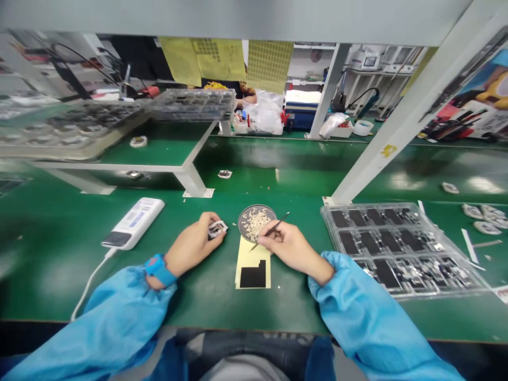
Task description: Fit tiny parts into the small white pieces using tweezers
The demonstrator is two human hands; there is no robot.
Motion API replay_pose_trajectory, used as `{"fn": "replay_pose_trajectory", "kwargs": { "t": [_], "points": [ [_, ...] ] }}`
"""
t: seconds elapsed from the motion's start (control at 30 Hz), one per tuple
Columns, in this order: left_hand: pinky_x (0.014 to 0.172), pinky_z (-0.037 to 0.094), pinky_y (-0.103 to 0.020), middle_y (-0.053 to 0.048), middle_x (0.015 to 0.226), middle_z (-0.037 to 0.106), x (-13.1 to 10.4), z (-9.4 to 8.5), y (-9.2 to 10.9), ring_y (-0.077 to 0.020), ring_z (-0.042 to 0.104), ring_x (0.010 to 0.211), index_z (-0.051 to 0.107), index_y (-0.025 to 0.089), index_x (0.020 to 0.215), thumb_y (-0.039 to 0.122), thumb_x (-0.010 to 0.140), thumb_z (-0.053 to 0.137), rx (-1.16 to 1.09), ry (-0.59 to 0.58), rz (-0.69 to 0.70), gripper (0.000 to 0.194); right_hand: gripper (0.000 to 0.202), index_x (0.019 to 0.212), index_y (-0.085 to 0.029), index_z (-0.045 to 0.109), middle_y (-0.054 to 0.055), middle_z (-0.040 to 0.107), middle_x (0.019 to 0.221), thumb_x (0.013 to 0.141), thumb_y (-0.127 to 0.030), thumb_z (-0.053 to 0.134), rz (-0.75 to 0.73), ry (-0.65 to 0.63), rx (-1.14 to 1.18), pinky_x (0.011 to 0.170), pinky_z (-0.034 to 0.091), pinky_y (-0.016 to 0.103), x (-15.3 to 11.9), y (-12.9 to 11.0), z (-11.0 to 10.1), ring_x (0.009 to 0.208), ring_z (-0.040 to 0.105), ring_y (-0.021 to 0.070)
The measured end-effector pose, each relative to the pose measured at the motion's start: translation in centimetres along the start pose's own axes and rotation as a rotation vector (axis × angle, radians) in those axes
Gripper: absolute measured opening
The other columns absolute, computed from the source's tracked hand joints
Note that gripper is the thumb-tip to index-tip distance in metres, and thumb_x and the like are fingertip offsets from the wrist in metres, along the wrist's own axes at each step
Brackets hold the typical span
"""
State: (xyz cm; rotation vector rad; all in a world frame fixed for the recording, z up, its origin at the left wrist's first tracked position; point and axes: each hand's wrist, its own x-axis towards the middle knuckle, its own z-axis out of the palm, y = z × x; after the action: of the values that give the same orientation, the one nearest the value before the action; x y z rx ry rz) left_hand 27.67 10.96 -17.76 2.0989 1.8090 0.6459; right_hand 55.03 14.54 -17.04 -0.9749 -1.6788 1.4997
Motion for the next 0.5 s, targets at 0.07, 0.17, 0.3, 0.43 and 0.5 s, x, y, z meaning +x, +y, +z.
{"fn": "replay_pose_trajectory", "kwargs": {
  "t": [0.07, 0.17, 0.3, 0.43, 0.5],
  "points": [
    [0.07, 0.047, -0.032, -0.003, 0.094, 0.07, 0.8, -0.4, 1.0, -0.0224, 0.066, 0.079, 0.051, 0.023, 0.125, 0.035, 0.093, 0.06, -0.106, 0.0, -0.012, 0.035, 0.032, 0.085, -0.017, 0.067, 0.003, 0.069, 0.084, 0.079, -0.045, 0.08, -0.021, -0.064, -0.035, 0.068, 0.054, 0.027, 0.0, 0.1, 0.3, 0.071, 0.064, 0.0137],
    [0.075, 0.05, -0.03, -0.002, 0.097, 0.072, 2.0, -0.2, 3.1, -0.0201, 0.068, 0.085, 0.06, 0.024, 0.119, 0.035, 0.091, 0.064, -0.448, -0.049, 0.002, 0.03, 0.032, 0.085, -0.016, 0.067, 0.003, 0.07, 0.081, 0.081, -0.046, 0.078, 0.004, -0.086, -0.068, 0.068, 0.054, 0.028, -0.1, 0.4, 0.3, 0.072, 0.065, 0.0148],
    [0.063, 0.052, -0.027, -0.001, 0.078, 0.071, 2.1, 1.6, 5.3, -0.0155, 0.066, 0.065, 0.062, 0.019, 0.102, 0.036, 0.086, 0.069, -0.931, -0.244, -0.149, 0.024, 0.031, 0.088, -0.016, 0.067, 0.001, 0.068, 0.073, 0.085, -0.046, 0.074, 0.024, -0.083, -0.155, 0.062, 0.05, 0.026, -0.1, 0.7, -0.2, 0.065, 0.061, 0.013],
    [0.064, 0.052, -0.025, 0.001, 0.075, 0.07, 0.5, 3.5, 5.1, -0.0141, 0.066, 0.066, 0.058, 0.019, 0.095, 0.033, 0.084, 0.071, -0.973, -0.329, -0.205, 0.022, 0.029, 0.088, -0.017, 0.068, -0.001, 0.064, 0.07, 0.086, -0.045, 0.073, 0.013, -0.105, -0.257, 0.057, 0.046, 0.024, -0.2, 0.8, -0.5, 0.061, 0.055, 0.0112],
    [0.062, 0.049, -0.023, 0.003, 0.074, 0.069, -0.1, 3.9, 4.7, -0.0131, 0.065, 0.066, 0.057, 0.02, 0.096, 0.031, 0.087, 0.067, -0.895, -0.334, -0.158, 0.017, 0.029, 0.088, -0.017, 0.068, -0.002, 0.064, 0.07, 0.088, -0.045, 0.072, 0.002, -0.105, -0.271, 0.057, 0.045, 0.024, -0.2, 0.8, -0.4, 0.061, 0.054, 0.011]
  ]
}}
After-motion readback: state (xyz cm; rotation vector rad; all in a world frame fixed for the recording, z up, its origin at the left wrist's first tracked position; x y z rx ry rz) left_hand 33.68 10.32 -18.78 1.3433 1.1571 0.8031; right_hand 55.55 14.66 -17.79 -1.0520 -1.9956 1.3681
